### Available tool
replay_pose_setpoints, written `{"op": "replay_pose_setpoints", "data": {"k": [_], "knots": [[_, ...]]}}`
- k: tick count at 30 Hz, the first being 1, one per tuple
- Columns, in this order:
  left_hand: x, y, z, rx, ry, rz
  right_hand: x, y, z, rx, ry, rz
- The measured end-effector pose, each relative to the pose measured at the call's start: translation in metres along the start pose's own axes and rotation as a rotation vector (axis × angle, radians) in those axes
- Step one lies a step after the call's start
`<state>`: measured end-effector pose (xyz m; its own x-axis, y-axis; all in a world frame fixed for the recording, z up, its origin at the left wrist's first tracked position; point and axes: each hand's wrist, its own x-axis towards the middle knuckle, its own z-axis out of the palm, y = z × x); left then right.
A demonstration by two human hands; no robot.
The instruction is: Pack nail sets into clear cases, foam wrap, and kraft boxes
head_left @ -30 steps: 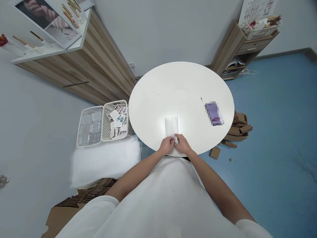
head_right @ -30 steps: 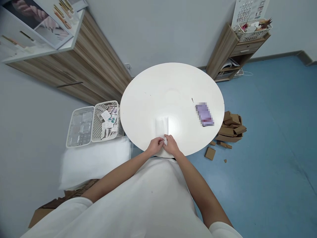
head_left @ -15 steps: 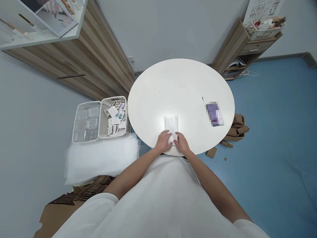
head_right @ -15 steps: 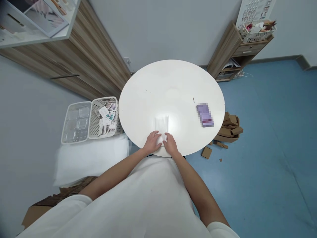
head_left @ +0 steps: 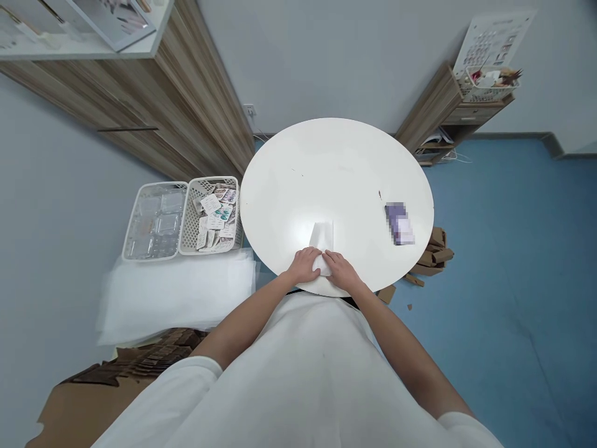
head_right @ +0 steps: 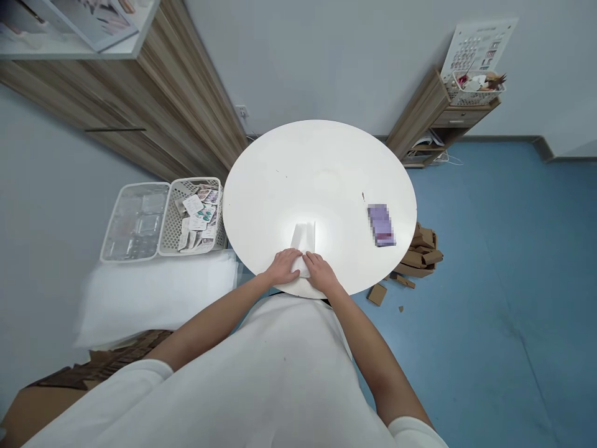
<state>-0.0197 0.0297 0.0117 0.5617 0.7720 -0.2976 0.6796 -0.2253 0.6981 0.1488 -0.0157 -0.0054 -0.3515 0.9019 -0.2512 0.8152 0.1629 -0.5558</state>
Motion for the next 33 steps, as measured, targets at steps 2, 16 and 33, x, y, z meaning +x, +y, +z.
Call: {"op": "replay_pose_setpoints", "data": {"k": [2,16,33], "knots": [[-0.002,0.001,-0.004,-0.061,0.008,-0.005,-0.002,-0.002,-0.003,0.029,-0.006,-0.006],[-0.018,-0.017,0.005,-0.292,0.078,-0.006,-0.003,-0.008,-0.033,0.413,-0.161,0.25],[0.003,-0.02,0.021,-0.304,0.349,-0.272,0.015,-0.006,0.008,0.466,0.331,0.515]]}}
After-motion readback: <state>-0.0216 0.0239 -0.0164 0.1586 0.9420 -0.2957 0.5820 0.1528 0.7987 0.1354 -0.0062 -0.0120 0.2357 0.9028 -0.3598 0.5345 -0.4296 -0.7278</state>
